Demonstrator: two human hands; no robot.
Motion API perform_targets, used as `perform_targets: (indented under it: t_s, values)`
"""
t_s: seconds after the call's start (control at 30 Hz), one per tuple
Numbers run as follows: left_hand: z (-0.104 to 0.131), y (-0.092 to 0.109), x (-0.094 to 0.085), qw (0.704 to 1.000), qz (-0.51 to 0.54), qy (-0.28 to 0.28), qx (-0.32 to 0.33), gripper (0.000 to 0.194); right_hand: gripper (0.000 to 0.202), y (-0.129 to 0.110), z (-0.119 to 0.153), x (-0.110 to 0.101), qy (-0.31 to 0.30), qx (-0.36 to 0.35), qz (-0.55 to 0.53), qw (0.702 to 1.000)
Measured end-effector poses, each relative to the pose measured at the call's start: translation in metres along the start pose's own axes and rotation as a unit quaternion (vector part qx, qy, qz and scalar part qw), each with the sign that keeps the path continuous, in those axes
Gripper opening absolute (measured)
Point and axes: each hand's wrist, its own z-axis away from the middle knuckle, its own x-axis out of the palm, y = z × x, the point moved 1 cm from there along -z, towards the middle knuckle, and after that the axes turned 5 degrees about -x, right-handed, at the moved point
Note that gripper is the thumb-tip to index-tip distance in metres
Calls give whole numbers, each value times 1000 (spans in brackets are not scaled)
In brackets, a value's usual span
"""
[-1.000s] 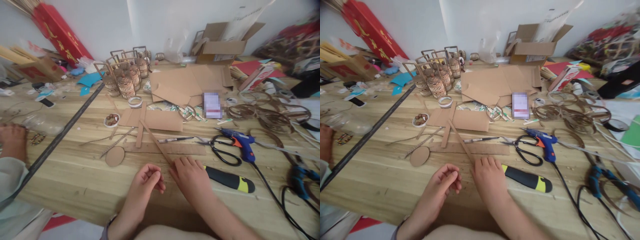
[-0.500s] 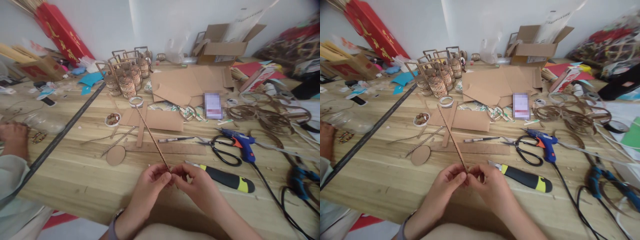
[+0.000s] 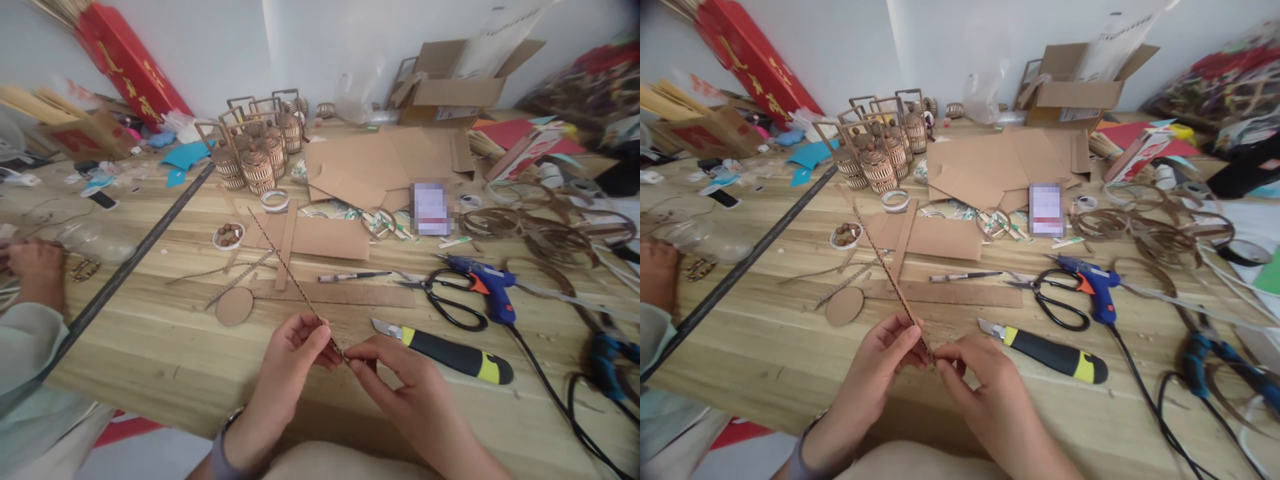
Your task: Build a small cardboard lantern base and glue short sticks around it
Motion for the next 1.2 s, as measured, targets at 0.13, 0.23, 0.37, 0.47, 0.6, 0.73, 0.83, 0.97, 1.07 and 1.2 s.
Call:
perform_targets:
  t_s: [0.13,0.23,0.37,0.47,0.6,0.73,0.83,0.97,1.07,1.2]
  values:
    - [1,-1,1,1000,0,-1,2,42,17,-1,1,0,7,-29,21,999]
    - [1,-1,2,1000,-7,2,4,42,17,0,2,0,8,-32,26,999]
    - [3,1,2,1000,-15,7,11,41,16,0,1,-1,-15,8,-17,1000]
    - [5,1,2,1000,-21,8,14,42,17,-1,-1,-3,-49,76,-73,993]
    - [7,1,2,999,-31,4,10,45,19,-3,-3,-6,-81,133,-120,980]
    - [8,1,3,1000,-27,-9,5,46,20,-4,-3,-8,-85,118,-109,983]
    - [8,2,3,1000,-22,-9,7,46,17,-4,0,-8,-65,65,-61,994]
    - [8,1,2,1000,-18,-6,7,46,16,-6,1,-7,-41,-22,-6,999]
    - [8,1,2,1000,-19,-13,4,46,18,-8,1,-7,-17,-69,18,997]
    - [8,2,3,1000,-24,-19,1,46,17,-9,1,-8,-23,-46,13,999]
